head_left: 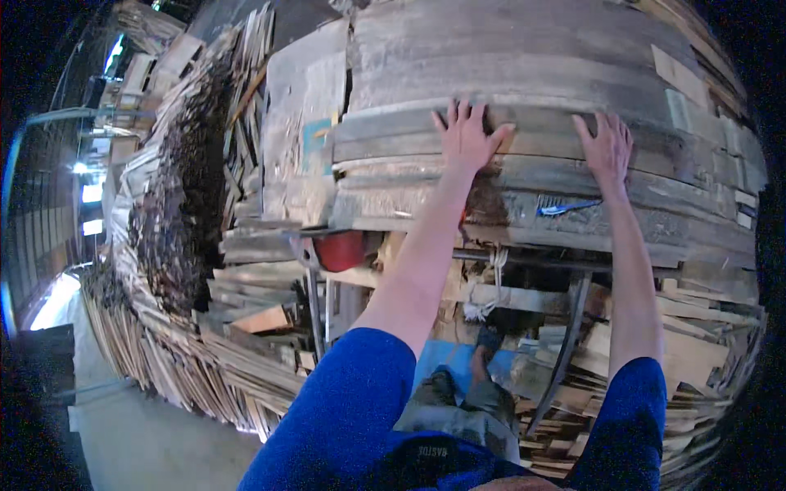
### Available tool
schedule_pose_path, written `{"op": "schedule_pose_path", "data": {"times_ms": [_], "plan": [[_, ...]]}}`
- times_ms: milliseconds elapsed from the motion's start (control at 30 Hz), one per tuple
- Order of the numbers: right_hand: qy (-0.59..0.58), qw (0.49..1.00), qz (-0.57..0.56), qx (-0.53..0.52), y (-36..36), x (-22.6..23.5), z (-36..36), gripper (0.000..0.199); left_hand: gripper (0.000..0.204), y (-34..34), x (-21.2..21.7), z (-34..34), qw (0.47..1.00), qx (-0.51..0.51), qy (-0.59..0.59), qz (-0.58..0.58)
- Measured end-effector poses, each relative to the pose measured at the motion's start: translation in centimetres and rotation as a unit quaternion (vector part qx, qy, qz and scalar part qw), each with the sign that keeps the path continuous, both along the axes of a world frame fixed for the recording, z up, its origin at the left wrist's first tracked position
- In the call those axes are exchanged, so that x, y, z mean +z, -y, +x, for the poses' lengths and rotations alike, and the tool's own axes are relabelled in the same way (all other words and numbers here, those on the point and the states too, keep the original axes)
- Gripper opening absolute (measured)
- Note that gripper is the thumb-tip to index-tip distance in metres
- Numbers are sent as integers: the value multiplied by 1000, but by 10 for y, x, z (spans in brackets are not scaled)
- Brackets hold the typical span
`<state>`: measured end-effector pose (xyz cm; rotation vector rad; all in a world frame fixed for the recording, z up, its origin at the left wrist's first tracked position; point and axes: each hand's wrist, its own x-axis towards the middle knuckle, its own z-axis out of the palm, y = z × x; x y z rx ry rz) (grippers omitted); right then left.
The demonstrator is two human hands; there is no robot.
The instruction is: Sorting and moving wood planks in a workshop environment.
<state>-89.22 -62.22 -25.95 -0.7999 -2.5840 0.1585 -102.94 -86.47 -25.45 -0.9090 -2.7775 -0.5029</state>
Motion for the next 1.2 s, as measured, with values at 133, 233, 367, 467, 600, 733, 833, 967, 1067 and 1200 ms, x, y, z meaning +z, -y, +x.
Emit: {"op": "schedule_pose_path", "data": {"times_ms": [133,233,367,467,600,733,833,967,1067,1200], "plan": [[-31,999,10,3,-3,-7,0,55,85,1,-6,0,1000,-1,-12,14],[-18,1000,11,8,-8,-9,2,57,85,-2,-5,3,1000,0,6,17],[12,1000,17,4,-7,-12,-7,58,84,1,-4,-1,999,7,38,11],[17,1000,25,5,-5,-12,-11,58,83,1,-3,-4,999,15,48,16],[46,999,5,10,-8,-14,-20,57,82,1,-5,-8,997,22,66,22],[62,998,8,5,-2,-14,-33,53,78,5,-4,-17,995,34,92,9],[77,997,-13,7,-5,-19,-41,50,75,7,-7,-22,994,33,104,11],[91,995,-28,23,-13,-27,-50,48,72,28,8,-43,976,-5,201,83],[66,997,18,29,-14,-30,-54,47,63,95,4,-79,979,92,129,128],[94,995,26,36,-18,-37,-62,48,61,227,-8,-149,932,335,66,123]]}}
